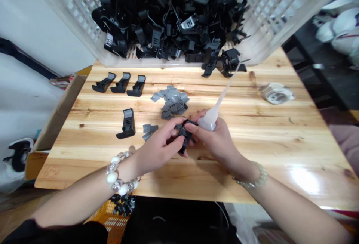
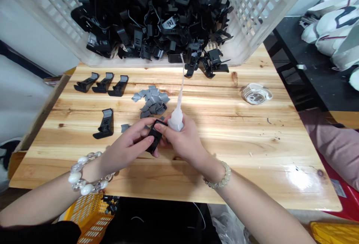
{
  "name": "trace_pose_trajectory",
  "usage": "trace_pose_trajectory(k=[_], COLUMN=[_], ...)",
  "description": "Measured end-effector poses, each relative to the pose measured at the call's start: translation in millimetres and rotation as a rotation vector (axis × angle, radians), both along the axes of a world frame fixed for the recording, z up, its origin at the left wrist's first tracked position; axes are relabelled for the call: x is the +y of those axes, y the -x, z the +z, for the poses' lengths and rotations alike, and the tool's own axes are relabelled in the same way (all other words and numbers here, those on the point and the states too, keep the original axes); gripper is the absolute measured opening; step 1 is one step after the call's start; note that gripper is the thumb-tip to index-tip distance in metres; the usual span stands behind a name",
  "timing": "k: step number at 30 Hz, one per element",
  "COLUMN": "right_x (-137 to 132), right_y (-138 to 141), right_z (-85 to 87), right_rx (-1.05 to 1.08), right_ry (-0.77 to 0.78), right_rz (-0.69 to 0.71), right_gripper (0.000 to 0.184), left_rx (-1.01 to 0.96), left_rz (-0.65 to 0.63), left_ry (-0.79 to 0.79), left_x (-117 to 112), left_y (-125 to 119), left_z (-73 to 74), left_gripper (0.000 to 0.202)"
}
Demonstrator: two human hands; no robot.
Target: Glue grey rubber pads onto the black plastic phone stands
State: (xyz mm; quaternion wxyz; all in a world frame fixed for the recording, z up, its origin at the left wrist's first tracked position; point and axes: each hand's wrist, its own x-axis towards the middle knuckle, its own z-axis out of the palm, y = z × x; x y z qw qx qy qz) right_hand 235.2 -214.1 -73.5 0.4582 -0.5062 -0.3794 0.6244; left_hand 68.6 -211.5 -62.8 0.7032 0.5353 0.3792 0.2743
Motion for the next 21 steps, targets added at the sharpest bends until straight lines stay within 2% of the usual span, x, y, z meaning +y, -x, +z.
trace_pose_trajectory(k=[5,8,10,12,15,17,19,21], right_x=[6,11,14,17,22,24,24,24], right_y=[-1,-4,-8,-13,-20,-24,-27,-27], right_z=[-4.1,-9.0,-12.6,-15.9,-19.4,-20.3,-20.2,-19.5], right_rx=[0.002,-0.001,-0.016,-0.004,0.055,0.048,0.052,0.068], right_ry=[0.023,-0.033,-0.092,-0.117,-0.126,-0.117,-0.105,-0.118], right_rz=[0.063,0.091,0.055,0.012,-0.019,-0.075,-0.110,-0.105], right_gripper=[0.038,0.041,0.042,0.040,0.035,0.033,0.032,0.031], left_rx=[-0.023,-0.021,0.001,0.056,0.228,0.375,0.517,0.696], left_rz=[0.003,0.038,0.122,0.255,0.496,0.600,0.617,0.584], left_ry=[0.030,0.017,-0.029,-0.112,-0.307,-0.403,-0.413,-0.359], left_x=[2,7,13,22,34,38,40,40], left_y=[2,3,5,14,42,69,96,119], left_z=[-5.8,-8.4,-4.4,7.0,34.5,50.3,55.7,48.6], left_gripper=[0.038,0.038,0.042,0.046,0.048,0.053,0.063,0.069])
